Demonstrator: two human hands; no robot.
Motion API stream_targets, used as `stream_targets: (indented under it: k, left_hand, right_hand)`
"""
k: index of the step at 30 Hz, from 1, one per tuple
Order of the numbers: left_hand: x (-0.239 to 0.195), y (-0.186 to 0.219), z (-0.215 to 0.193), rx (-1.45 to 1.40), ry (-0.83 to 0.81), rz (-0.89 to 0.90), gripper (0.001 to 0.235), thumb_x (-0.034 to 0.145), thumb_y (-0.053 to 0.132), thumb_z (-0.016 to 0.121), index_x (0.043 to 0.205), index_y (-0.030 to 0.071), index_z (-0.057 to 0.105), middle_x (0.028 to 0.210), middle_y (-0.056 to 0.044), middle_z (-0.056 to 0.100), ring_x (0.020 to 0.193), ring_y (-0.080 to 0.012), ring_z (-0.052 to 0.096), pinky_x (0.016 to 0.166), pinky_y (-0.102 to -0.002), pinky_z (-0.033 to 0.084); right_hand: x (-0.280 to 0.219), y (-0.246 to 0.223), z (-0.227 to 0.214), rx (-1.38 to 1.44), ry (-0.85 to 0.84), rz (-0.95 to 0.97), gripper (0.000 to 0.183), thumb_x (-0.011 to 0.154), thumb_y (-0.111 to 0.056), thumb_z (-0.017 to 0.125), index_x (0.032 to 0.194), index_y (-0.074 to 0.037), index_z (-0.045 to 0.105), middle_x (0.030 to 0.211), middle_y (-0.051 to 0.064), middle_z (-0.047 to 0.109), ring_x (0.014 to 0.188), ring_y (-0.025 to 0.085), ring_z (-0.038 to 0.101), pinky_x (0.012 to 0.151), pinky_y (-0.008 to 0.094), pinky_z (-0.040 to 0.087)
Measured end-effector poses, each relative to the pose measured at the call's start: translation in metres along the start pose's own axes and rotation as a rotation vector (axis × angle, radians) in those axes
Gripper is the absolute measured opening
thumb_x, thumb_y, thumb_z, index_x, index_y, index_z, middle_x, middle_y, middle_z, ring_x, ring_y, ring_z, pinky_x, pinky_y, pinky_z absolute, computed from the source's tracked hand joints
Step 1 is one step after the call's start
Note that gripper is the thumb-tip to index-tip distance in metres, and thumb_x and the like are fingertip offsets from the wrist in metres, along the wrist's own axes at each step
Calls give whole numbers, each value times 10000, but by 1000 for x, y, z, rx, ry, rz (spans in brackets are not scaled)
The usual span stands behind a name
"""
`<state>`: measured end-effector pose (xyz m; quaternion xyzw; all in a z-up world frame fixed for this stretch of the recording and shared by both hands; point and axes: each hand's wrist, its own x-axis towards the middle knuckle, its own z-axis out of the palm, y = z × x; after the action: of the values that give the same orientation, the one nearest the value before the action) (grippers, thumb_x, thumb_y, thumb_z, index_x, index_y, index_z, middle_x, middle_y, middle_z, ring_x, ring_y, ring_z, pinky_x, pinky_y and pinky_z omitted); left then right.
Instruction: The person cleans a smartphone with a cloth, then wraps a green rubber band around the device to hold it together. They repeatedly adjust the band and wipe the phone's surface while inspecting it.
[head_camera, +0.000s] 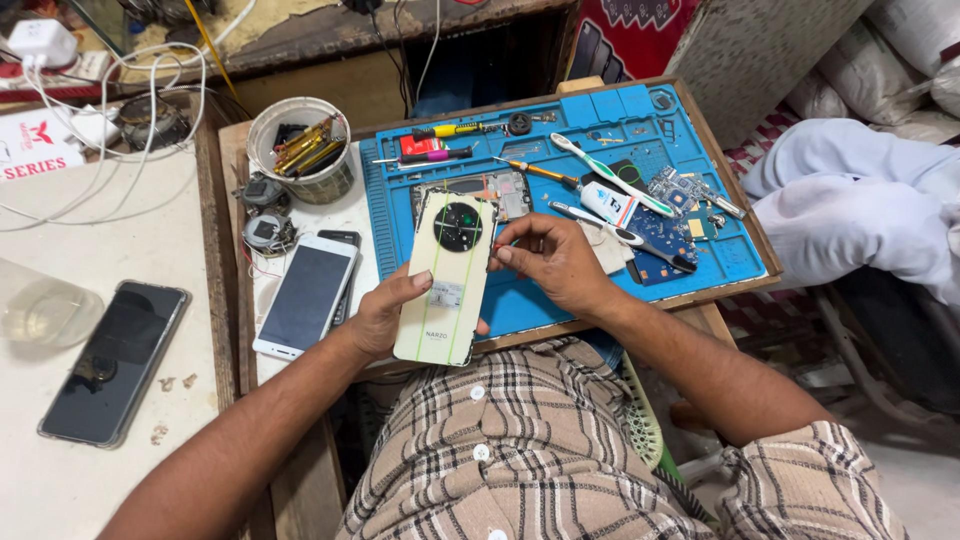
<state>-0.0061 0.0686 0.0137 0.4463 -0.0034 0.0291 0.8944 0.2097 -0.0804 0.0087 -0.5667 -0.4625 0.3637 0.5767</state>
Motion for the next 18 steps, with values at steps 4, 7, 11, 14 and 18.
stream_targets:
  k: [4,7,11,14,18]
  left_hand:
    - [1,3,3,31,0,14,922,873,487,670,1570,-8,324,1483,-219,530,1037,-403,715,840,-476,641]
    - [2,6,5,39,36,24,916,874,493,657,1563,-18,334,1457,-223,536,1028,-390,714,819,-477,646]
    - [2,9,5,64,68,63,918,872,513,639,1559,-15,340,1434,-234,542,1026,-392,721,826,-472,649]
    - [3,10,4,56,68,72,941,861,539,638,1560,-21,348,1449,-242,536,999,-397,725,786,-467,652]
    - [2,11,3,34,48,84,960,859,543,649,1567,-24,335,1466,-260,521,996,-404,723,768,-471,653]
  right_hand:
    - [2,-2,-14,-9,129,-13,141,972,-123,700,1083,-43,665,950,31,733,800,64,659,688,244,568]
    - [5,-6,-28,122,208,-5,120,977,-108,722,1059,-27,689,939,52,722,725,72,606,646,235,523]
    - [5,-7,-30,131,215,10,129,935,-70,747,1037,-35,677,972,65,720,718,71,623,622,223,531]
    - [5,-10,-24,1,168,-33,108,923,-54,745,1011,-32,686,1046,80,726,783,85,661,662,222,561]
    - [3,-18,-20,-491,51,-220,139,903,-68,752,1035,-37,728,1119,87,718,861,138,716,688,239,575]
